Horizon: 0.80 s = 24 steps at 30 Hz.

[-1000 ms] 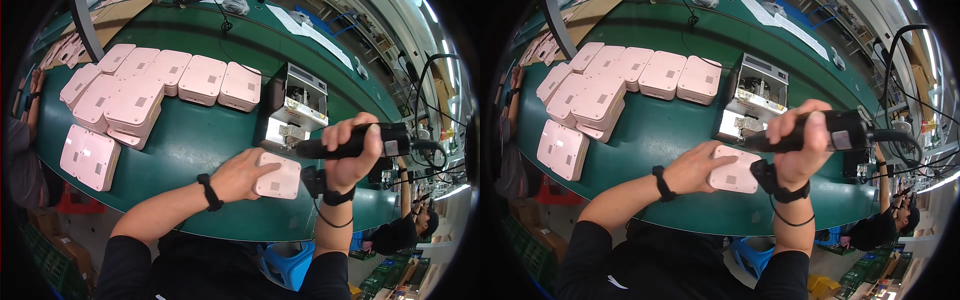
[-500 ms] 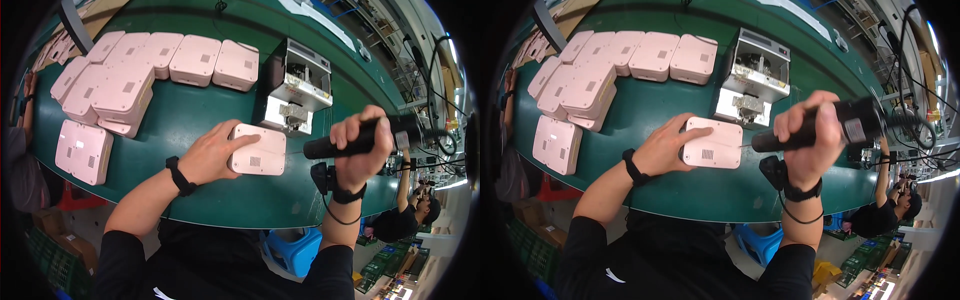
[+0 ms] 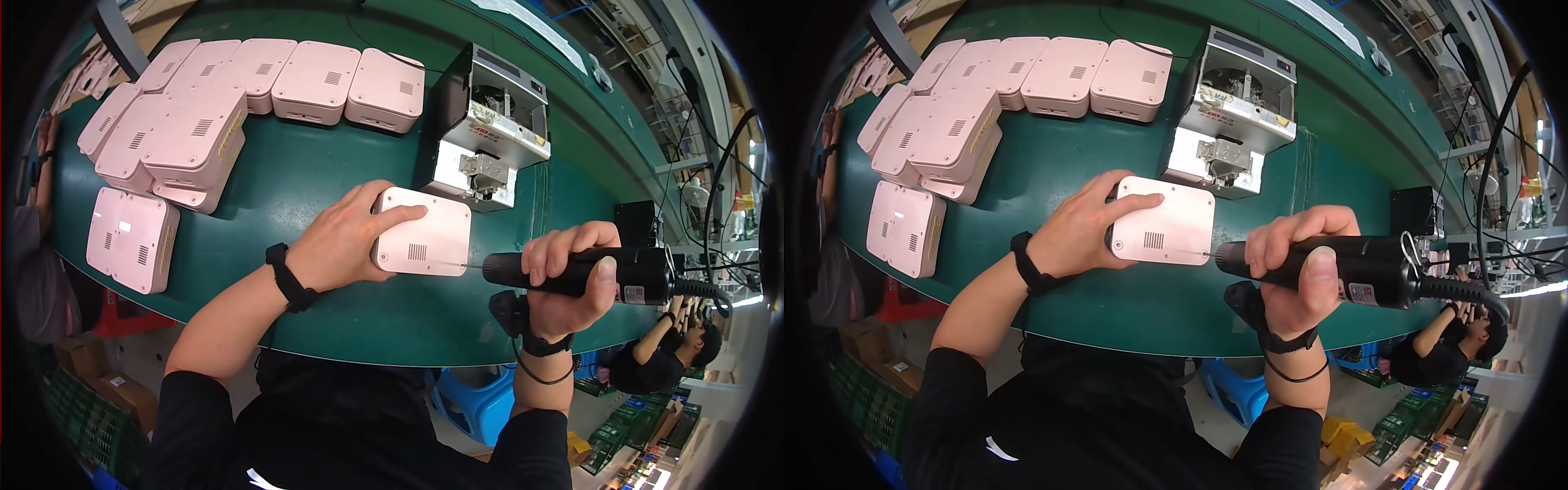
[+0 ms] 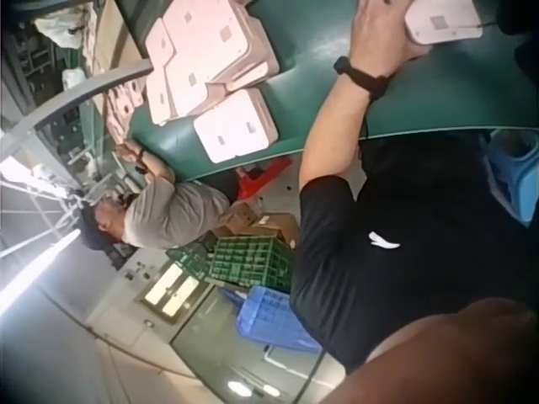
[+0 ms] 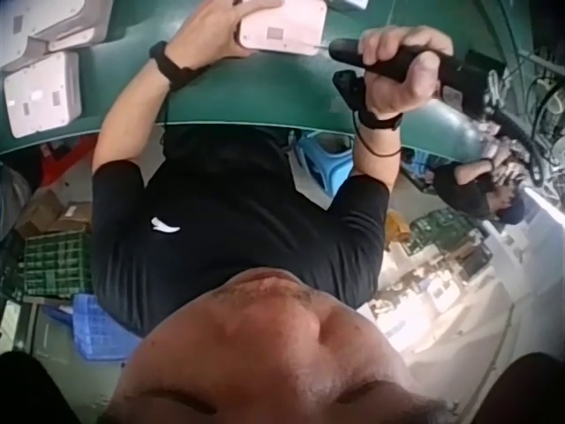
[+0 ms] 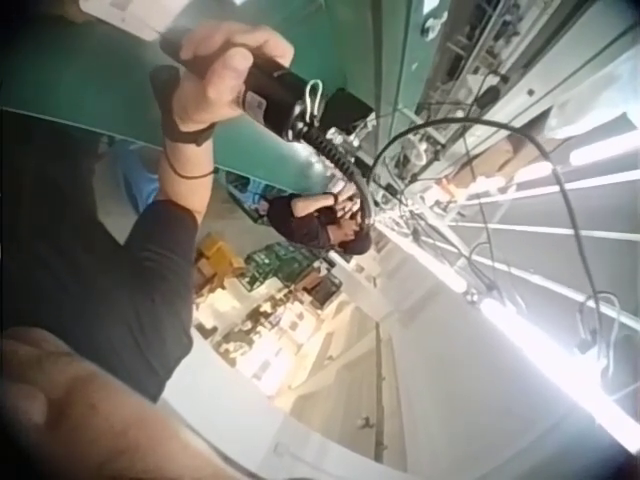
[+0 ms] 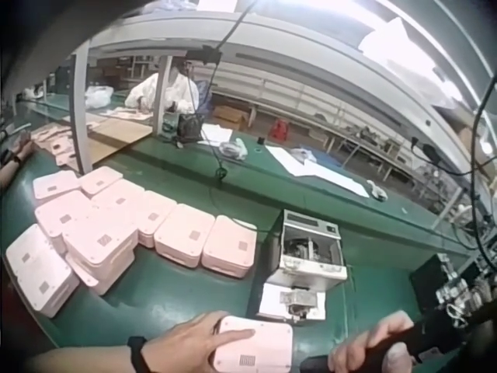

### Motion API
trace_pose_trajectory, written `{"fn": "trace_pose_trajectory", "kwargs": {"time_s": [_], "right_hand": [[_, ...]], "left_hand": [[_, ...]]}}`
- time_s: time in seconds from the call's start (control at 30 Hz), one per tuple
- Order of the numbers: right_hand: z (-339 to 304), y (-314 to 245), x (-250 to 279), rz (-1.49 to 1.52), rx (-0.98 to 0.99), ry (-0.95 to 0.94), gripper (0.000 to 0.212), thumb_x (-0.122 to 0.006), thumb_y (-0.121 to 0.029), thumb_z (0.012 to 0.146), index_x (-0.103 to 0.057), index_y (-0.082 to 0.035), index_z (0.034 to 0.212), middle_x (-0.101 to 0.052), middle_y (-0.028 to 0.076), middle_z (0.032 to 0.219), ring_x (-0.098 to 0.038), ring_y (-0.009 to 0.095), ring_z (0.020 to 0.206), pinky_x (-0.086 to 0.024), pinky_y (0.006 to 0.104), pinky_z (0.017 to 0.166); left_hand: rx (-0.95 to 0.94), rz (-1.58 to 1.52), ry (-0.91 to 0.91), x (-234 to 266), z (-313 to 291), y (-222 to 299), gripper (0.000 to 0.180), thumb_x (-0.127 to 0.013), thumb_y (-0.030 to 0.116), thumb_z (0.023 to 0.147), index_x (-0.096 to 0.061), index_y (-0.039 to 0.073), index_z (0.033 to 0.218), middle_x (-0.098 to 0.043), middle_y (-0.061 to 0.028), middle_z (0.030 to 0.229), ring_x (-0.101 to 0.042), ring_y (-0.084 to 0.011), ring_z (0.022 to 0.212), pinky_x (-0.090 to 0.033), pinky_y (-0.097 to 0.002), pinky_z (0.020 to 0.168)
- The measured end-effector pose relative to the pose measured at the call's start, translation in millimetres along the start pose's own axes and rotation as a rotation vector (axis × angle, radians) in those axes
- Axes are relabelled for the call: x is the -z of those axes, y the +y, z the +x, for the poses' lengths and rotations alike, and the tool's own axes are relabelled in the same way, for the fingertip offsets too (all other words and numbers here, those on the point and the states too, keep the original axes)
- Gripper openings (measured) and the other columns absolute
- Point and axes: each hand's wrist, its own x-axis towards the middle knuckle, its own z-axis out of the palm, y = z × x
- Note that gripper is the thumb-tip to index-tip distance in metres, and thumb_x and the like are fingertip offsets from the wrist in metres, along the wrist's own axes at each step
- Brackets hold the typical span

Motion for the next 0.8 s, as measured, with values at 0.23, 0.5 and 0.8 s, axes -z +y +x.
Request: {"fn": "trace_pose_trajectory", "kwargs": {"time_s": [0.23,0.5,0.8], "right_hand": [[12,-6,0,0.02,-0.076,-0.104,0.032,-0.051,-0.036,0.094,-0.047,-0.005,0.097,-0.047,0.006,0.064,-0.045,0.016,0.049,-0.042,0.032,0.052],[79,5,-9,-0.061,0.144,0.116,0.031,-0.044,-0.036,0.098,-0.05,-0.005,0.098,-0.047,0.005,0.065,-0.046,0.016,0.052,-0.042,0.0316,0.055],[31,-15,-29,0.117,-0.048,-0.018,0.035,-0.046,-0.04,0.096,-0.047,-0.005,0.098,-0.047,0.005,0.065,-0.046,0.016,0.05,-0.042,0.0317,0.054]], "left_hand": [[0.031,0.0,0.007,-1,-3,5,0.077,-0.085,0.016,0.061,-0.057,0.022,0.132,-0.047,-0.016,0.127,-0.052,-0.0352,0.117,-0.048,-0.0417,0.097],[0.059,0.01,-0.026,1,-3,7,0.075,-0.084,0.02,0.064,-0.055,0.024,0.133,-0.046,-0.0168,0.132,-0.051,-0.036,0.12,-0.047,-0.0424,0.099],[0.057,-0.01,-0.009,1,-4,4,0.077,-0.085,0.018,0.062,-0.056,0.024,0.133,-0.047,-0.0153,0.131,-0.051,-0.0355,0.12,-0.048,-0.0422,0.098]]}}
